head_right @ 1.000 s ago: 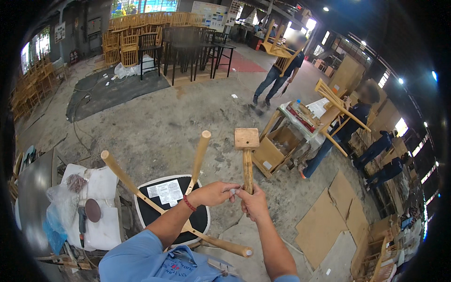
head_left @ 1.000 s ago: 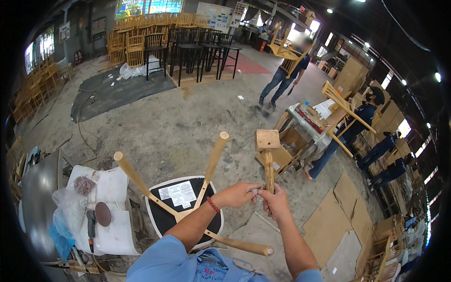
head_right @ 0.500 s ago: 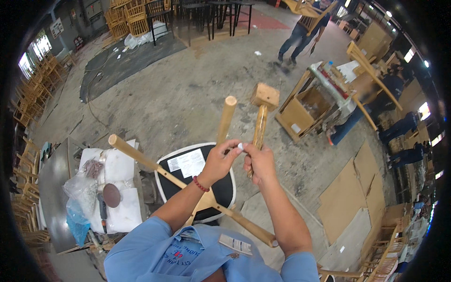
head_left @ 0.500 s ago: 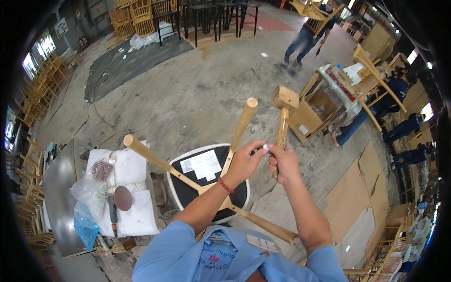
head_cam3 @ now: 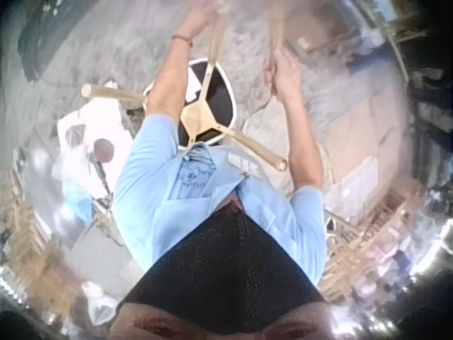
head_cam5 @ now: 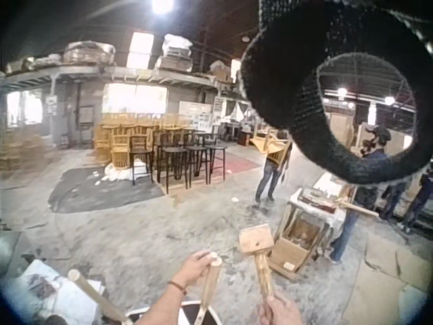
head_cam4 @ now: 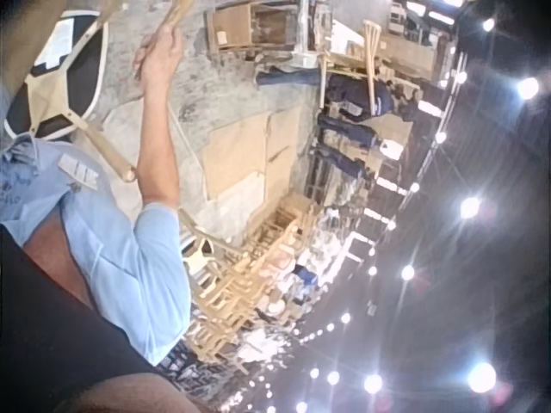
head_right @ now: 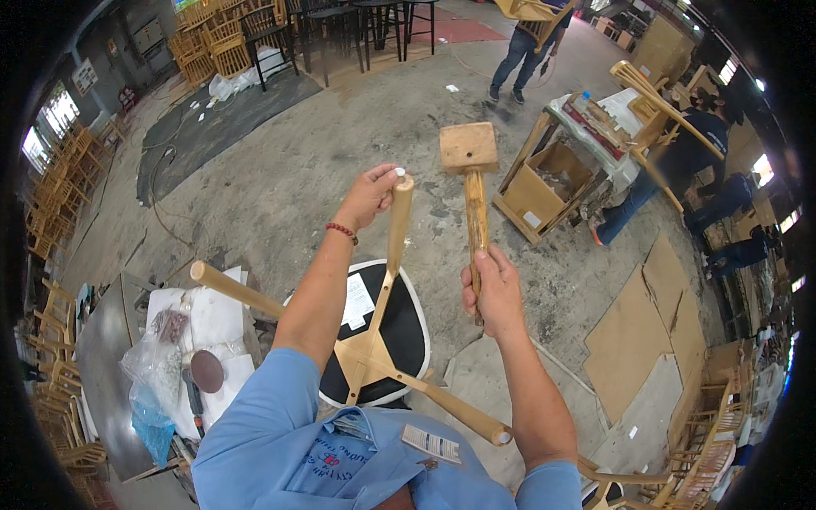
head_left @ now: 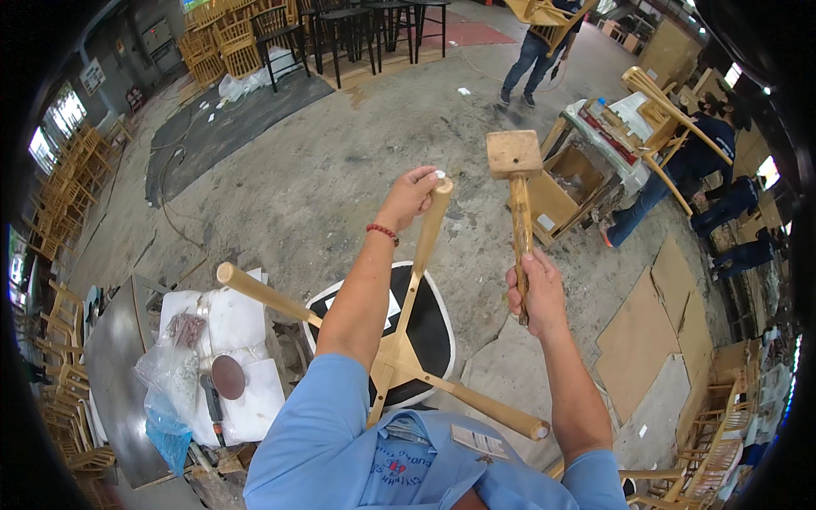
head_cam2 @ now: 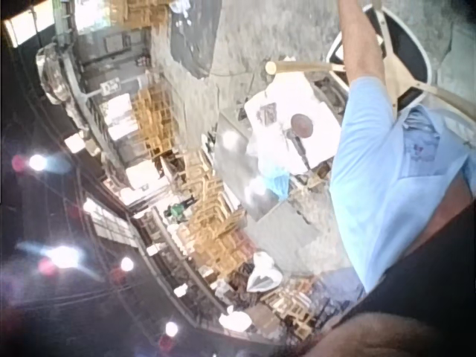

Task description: The person assembles wooden chairs by attaching white cushioned seats to chair frames, using a power sander to smooth the leg ends, and tapping the legs with a wooden mallet to secure them. The person repeats this process for multiple chairs in a workshop setting.

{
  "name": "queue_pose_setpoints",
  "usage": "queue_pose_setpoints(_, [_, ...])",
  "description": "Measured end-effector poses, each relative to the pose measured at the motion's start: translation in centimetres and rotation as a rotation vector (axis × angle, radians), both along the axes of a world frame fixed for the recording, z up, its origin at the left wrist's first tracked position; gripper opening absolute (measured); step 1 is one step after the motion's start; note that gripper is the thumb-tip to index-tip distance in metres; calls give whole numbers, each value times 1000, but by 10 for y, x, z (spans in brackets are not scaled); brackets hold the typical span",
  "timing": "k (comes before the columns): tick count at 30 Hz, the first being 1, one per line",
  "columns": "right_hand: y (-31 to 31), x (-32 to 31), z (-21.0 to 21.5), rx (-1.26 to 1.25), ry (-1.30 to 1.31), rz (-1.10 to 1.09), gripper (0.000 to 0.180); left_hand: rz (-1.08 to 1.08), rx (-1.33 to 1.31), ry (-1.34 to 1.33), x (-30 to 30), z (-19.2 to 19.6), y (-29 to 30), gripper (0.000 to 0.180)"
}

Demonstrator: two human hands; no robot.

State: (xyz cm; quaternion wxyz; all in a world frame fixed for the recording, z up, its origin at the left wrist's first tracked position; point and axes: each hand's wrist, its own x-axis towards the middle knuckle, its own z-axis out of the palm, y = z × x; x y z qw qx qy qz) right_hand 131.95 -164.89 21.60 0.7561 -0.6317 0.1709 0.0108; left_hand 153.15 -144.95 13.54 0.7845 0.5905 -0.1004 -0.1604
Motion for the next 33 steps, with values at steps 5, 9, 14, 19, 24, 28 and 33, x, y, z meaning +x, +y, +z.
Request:
queue_pose_setpoints(5, [-10,-3,-14,-39,62,-1,28,-136,-79,59,0,3,4,33])
queue_pose_setpoints(9, [-11,-3,-23,-107,83,48,26,-181,-19,51,4,7,8,35])
queue_pose_setpoints(14, [-12,-1,-19,-181,48,112,23,-211,23,32,6,7,10,36])
queue_pose_setpoints(19, [-24,7,4,-518,-75,261,44,-168,28,36,5,3,8,39])
queue_pose_setpoints(24, [-29,26,35,-944,-184,252,49,-157,62,0,7,1,6,39])
queue_pose_setpoints(28, [-35,39,45,-1112,-192,328,51,-184,51,-29,8,-1,0,38])
queue_pose_setpoints(33, [-14,38,118,-838,-420,189,50,-161,-92,13,3,-7,9,39])
